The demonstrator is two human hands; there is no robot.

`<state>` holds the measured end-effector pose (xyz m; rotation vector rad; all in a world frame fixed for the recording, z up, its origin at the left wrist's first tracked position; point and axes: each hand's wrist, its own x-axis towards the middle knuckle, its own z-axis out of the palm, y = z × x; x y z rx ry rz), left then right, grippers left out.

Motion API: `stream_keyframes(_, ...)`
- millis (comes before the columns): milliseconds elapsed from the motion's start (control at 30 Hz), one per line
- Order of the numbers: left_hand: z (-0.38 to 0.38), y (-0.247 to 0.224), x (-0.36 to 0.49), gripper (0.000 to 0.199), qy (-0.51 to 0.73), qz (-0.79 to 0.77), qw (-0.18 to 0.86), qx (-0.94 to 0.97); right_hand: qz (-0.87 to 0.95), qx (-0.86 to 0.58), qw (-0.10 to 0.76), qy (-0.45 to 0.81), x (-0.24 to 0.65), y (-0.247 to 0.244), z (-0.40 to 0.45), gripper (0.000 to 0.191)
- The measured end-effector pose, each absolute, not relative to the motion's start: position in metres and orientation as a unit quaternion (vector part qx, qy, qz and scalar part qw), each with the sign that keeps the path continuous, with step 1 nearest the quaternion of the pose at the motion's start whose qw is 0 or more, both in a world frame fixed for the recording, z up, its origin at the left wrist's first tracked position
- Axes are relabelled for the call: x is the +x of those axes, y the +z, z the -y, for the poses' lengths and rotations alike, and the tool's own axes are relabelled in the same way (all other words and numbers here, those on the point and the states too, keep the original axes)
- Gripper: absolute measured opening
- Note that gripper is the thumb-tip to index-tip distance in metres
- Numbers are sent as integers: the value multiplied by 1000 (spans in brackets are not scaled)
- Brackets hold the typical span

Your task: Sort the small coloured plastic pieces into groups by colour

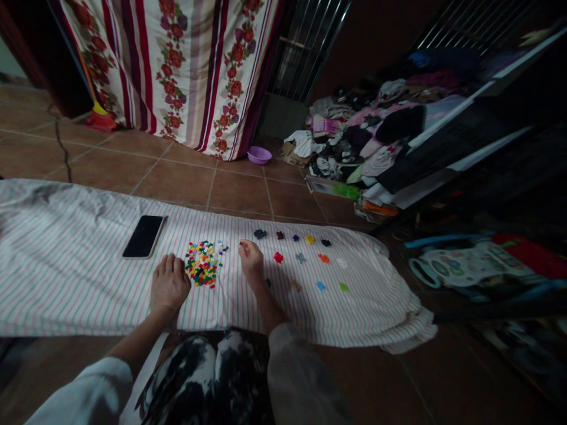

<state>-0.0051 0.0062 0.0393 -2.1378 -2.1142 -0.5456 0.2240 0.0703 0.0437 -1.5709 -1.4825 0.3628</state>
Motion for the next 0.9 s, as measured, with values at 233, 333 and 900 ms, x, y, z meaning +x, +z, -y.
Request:
stream_keyframes(233,-6,42,-4,31,-169,692,45,-700,566,-661,474,136,263,41,-79,25)
stream_keyframes(333,-6,42,-4,31,-164,692,50,-701,547,-660,495,138,279,39,-83,27)
stream_keyframes(900,-7,38,-5,30,-160,688,77,-704,457,-743,478,101,351,34,-99,33)
